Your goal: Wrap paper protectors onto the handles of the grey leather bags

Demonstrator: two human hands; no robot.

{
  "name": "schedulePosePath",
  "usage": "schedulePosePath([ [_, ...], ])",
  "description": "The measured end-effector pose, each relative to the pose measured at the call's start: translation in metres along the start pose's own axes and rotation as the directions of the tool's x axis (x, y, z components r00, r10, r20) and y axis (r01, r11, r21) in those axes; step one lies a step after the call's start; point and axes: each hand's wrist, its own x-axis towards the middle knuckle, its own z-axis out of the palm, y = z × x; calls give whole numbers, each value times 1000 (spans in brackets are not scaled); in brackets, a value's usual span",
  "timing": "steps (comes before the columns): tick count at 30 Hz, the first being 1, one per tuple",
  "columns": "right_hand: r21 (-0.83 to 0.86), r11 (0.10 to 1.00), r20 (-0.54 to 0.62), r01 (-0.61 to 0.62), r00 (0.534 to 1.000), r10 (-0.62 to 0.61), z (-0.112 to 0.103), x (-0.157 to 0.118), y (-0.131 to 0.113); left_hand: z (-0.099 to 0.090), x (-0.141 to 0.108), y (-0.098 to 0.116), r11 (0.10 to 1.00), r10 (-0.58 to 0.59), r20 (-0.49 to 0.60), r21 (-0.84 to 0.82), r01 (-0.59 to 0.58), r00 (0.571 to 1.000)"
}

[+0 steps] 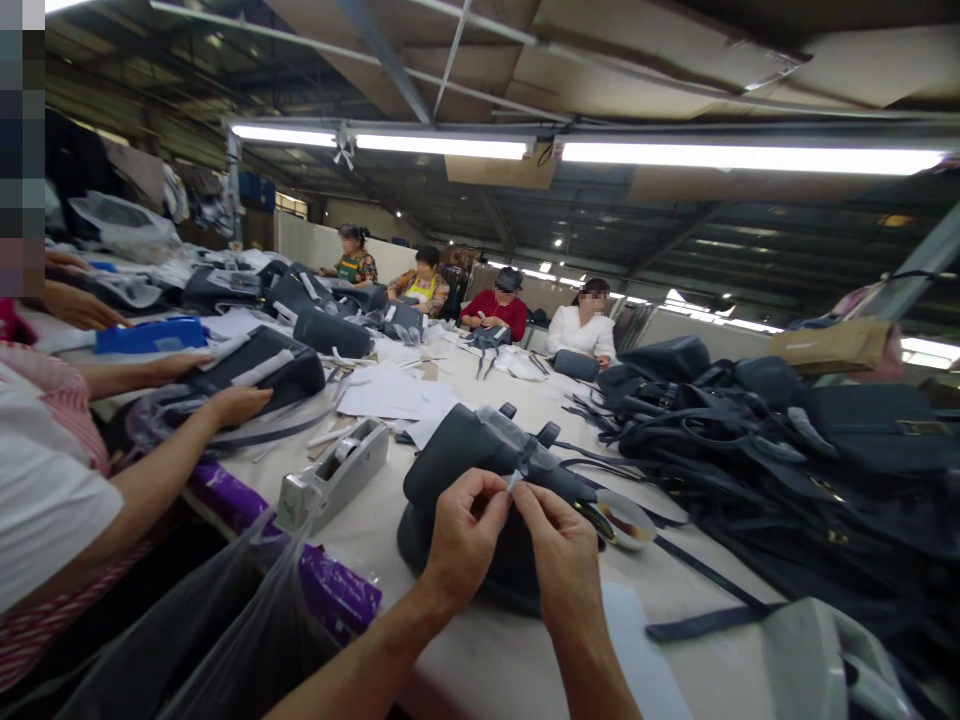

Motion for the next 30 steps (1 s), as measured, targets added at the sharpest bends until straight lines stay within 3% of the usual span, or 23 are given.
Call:
schedulePosePath([
  [2,201,976,46,-90,996,82,5,1,1,1,1,2,999,-23,18,-45,24,1000],
  [5,483,846,125,-226,974,188,13,3,-1,2,5,6,964,-141,86,-216,156,986],
  [8,605,750,146,-268,963,226,17,3,-3,2,7,7,859,-304,191,-368,355,933],
  [11,567,809,89,-158,988,130,19,4,-2,2,9,3,758,-419,292,-409,508,860],
  [14,450,893,10,1,1000,-5,22,9,3,5,11,-2,717,-480,266,-431,549,836],
  [18,382,923,34,-37,999,26,23,12,4,10,12,-2,708,-468,248,-469,527,849],
  [20,308,949,75,-67,996,46,13,11,1,11,14,0,744,-445,225,-446,497,867],
  [22,198,979,62,-41,998,29,-16,10,-1,9,16,1,792,-439,186,-383,476,879],
  [25,-161,987,-161,5,987,-31,-100,11,3,4,20,-1,845,-428,148,-284,453,892],
  [26,-352,935,-317,-54,946,-65,-136,12,5,3,20,-3,853,-422,148,-270,447,894],
  [27,-516,835,-474,-191,876,-93,-172,13,8,2,21,-4,853,-421,154,-267,448,894],
  [28,-556,776,-568,-298,818,-92,-207,13,12,2,21,-6,850,-423,158,-272,451,892],
  [30,-593,672,-641,-444,765,-60,-265,13,19,4,21,-8,838,-436,152,-291,462,887],
])
